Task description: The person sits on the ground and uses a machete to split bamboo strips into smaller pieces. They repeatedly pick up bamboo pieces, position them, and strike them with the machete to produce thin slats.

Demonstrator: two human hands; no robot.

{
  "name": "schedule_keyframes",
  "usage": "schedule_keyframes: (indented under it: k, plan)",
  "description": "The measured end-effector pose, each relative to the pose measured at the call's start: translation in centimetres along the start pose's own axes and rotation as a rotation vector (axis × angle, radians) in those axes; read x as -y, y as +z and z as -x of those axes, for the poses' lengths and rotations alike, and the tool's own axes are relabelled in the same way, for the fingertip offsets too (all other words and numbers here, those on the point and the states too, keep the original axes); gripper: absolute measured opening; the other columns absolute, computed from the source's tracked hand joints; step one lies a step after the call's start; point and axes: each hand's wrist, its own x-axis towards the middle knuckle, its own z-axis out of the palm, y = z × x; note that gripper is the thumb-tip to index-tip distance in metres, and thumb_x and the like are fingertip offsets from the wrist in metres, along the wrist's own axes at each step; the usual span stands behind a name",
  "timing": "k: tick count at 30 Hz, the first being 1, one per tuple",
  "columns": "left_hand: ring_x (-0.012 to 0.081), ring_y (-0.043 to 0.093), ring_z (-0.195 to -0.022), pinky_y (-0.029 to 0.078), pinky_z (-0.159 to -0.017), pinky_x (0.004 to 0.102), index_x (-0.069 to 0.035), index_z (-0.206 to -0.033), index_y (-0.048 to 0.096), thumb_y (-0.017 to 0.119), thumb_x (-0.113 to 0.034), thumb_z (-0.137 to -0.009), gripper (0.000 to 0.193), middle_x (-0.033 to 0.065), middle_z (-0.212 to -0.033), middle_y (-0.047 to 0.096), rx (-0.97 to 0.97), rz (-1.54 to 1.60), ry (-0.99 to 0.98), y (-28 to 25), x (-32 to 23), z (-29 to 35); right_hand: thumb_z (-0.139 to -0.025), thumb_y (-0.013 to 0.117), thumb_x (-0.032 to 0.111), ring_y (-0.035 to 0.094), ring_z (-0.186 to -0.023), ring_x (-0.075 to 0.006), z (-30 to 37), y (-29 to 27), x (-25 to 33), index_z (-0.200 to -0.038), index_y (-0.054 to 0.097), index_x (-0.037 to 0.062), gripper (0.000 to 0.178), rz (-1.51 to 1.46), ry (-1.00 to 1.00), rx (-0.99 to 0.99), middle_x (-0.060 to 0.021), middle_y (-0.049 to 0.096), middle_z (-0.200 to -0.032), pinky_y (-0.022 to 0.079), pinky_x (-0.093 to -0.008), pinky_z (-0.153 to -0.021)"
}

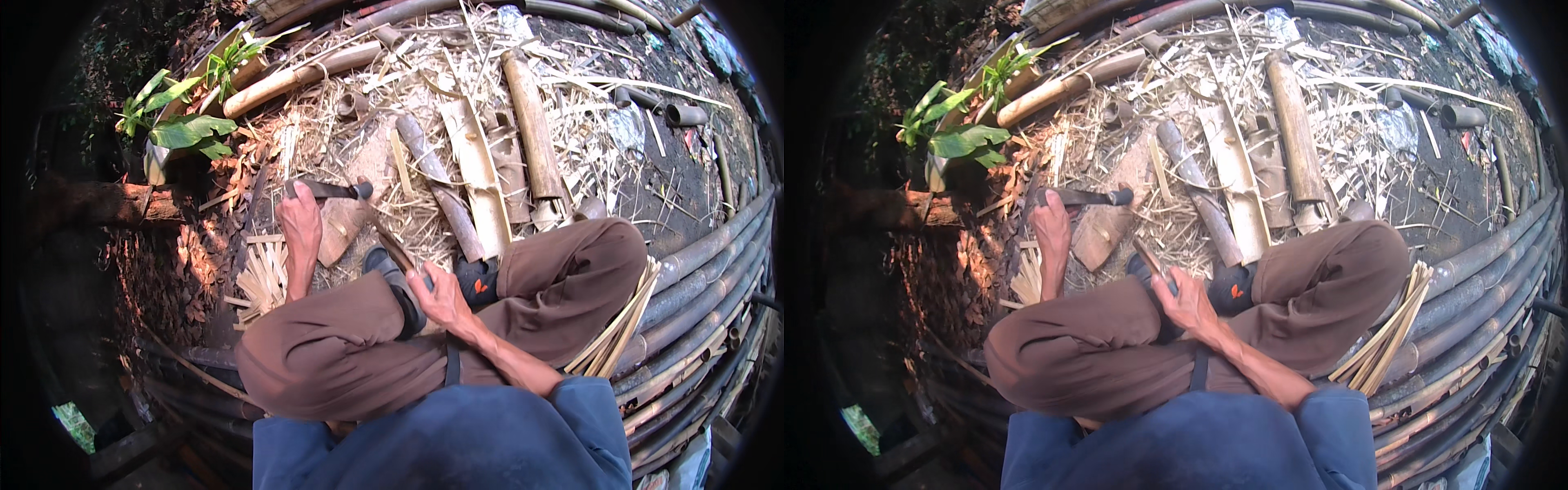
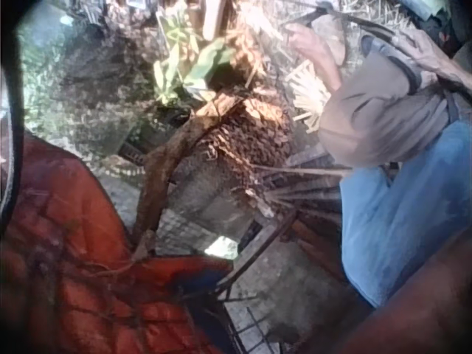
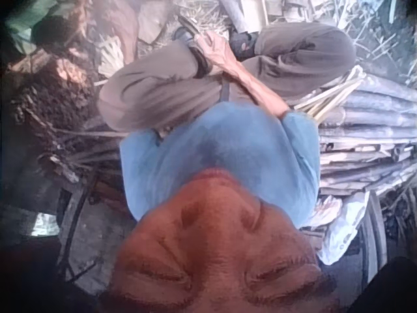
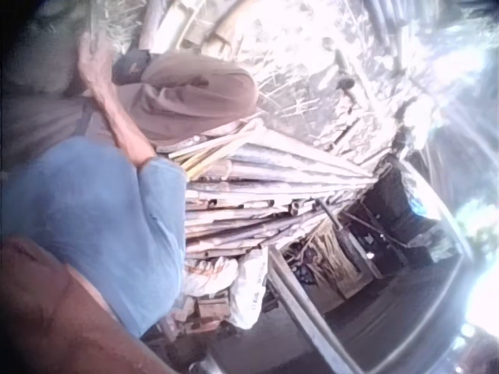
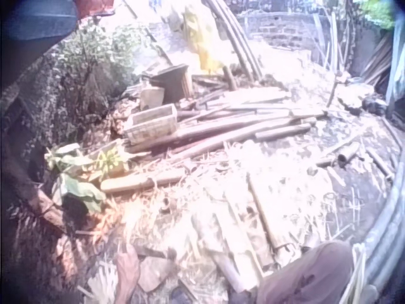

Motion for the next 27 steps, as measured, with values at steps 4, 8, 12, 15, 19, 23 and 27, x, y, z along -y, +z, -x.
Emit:
schedule_keyframes:
  k: [4,8,12,15,19,23,27]
  plan:
    - [0.0398,0.056,-0.051,0.045,-0.057,0.0492,0.008,-0.071,0.054,0.032,-0.026,-0.103,0.052,0.0242,-0.058,0.056,-0.05,-0.113,-0.106,-1.4,-0.6,-0.1,-0.089,0.065,0.02,0.048,-0.052,-0.025,0.6,-1.0,3.4,-0.086,0.055,-0.0027,0.025,-0.03,-0.102,0.029,-0.0159,0.048,-0.061,0.04,-0.0394,-0.052]
    - [0.0393,0.057,-0.049,0.043,-0.051,0.0498,0.009,-0.067,0.054,0.033,-0.026,-0.103,0.054,0.0248,-0.054,0.054,-0.047,-0.1,-0.037,-2.1,-3.4,-0.2,-0.086,0.068,0.013,0.06,-0.066,-0.0327,1.3,-2.2,4.6,-0.099,0.054,-0.0054,0.027,-0.067,-0.544,-0.031,-0.0187,0.058,-0.08,0.049,-0.0383,-0.063]
    - [0.0381,0.056,-0.047,0.041,-0.05,0.0505,0.01,-0.066,0.054,0.033,-0.027,-0.103,0.056,0.0245,-0.052,0.052,-0.037,-0.116,-0.05,-1.9,-2.3,-0.8,-0.087,0.067,0.014,0.06,-0.063,-0.0357,0.1,-1.0,1.8,-0.097,0.054,-0.0047,0.025,-0.01,-0.519,-0.035,-0.0205,0.057,-0.074,0.047,-0.0416,-0.059]
    - [0.0374,0.056,-0.048,0.041,-0.052,0.0502,0.01,-0.066,0.053,0.033,-0.027,-0.103,0.056,0.0243,-0.051,0.052,-0.017,-0.064,-0.07,-1.3,-0.3,-0.2,-0.089,0.065,0.017,0.051,-0.05,-0.0329,0.1,0.3,-0.9,-0.086,0.051,-0.0019,0.024,0.01,-0.167,0.023,-0.0168,0.047,-0.058,0.038,-0.0429,-0.05]
    - [0.0334,0.054,-0.047,0.042,-0.052,0.0488,0.009,-0.068,0.054,0.033,-0.027,-0.103,0.055,0.0219,-0.05,0.05,-0.026,-0.035,-0.118,-1.8,0.0,-0.1,-0.089,0.066,0.015,0.042,-0.051,-0.0267,-0.1,-1.3,2.3,-0.085,0.051,-0.0022,0.023,-0.011,0.024,0.069,-0.0171,0.047,-0.061,0.038,-0.0368,-0.051]
    - [0.0327,0.054,-0.045,0.043,-0.052,0.0479,0.01,-0.065,0.054,0.03,-0.028,-0.104,0.059,0.0212,-0.048,0.05,0.019,-0.142,-0.023,-2.8,-0.5,-1.6,-0.086,0.068,0.012,0.051,-0.058,-0.0301,0.5,-2.9,3.8,-0.094,0.054,-0.0042,0.022,-0.121,-0.362,-0.001,-0.0182,0.054,-0.075,0.043,-0.0373,-0.056]
    - [0.0341,0.054,-0.043,0.044,-0.052,0.0471,0.01,-0.064,0.056,0.029,-0.029,-0.105,0.063,0.022,-0.048,0.052,0.002,-0.045,-0.006,-2.2,1.1,-2.1,-0.088,0.067,0.016,0.051,-0.058,-0.0283,-0.3,-1.3,2.2,-0.094,0.055,-0.0044,0.024,-0.099,-0.572,-0.115,-0.0176,0.058,-0.074,0.043,-0.0405,-0.057]
